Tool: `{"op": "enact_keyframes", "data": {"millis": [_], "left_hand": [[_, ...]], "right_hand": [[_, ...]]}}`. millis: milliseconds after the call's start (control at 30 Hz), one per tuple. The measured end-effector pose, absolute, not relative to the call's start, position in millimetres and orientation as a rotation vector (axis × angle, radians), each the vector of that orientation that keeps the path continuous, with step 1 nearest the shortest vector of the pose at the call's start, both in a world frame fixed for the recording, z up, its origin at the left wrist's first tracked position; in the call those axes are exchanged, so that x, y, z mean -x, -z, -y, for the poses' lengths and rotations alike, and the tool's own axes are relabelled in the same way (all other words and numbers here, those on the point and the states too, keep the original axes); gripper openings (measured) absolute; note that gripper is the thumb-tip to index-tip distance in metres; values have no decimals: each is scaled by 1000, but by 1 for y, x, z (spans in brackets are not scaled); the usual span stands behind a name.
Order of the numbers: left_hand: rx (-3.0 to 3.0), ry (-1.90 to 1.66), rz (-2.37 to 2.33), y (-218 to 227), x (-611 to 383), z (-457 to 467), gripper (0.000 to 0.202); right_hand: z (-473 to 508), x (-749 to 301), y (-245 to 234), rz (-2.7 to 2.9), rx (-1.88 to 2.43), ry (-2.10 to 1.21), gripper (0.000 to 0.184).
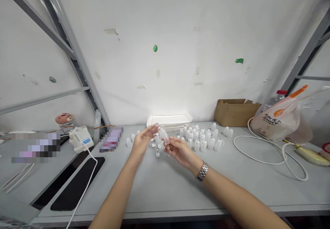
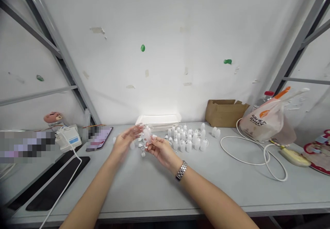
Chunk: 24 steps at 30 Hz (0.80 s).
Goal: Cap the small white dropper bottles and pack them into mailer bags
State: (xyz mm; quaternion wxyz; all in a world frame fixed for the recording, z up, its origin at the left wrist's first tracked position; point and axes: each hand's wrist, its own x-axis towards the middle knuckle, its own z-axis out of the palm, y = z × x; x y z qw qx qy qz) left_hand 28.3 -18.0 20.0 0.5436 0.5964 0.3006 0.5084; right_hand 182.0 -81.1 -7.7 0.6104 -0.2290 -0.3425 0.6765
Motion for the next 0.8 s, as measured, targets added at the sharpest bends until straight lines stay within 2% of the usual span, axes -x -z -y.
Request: {"op": "enact_keyframes", "data": {"millis": [133, 333, 467, 600, 667, 800], "left_hand": [[-1628, -1425, -1134, -39, 9, 1, 49], [-2077, -923, -1563, -34, 26, -5, 25], [-2219, -789, -1745, -24, 25, -7, 28], [-2327, -992, -1726, -21, 18, 9, 29], [-2567, -1016, -1581, -19, 7, 24, 27], [-2891, -476, -1395, -7, -24, 50, 37]], "right_hand": [[77, -189, 8, 682, 557, -1530, 15], [72, -196, 12, 654, 582, -1509, 16], [70, -199, 12, 615, 577, -1502, 17], [70, -201, 9, 596, 581, -1488, 17], [70, -202, 8, 596, 580, -1482, 18], [69, -204, 6, 596, 572, -1486, 18]]}}
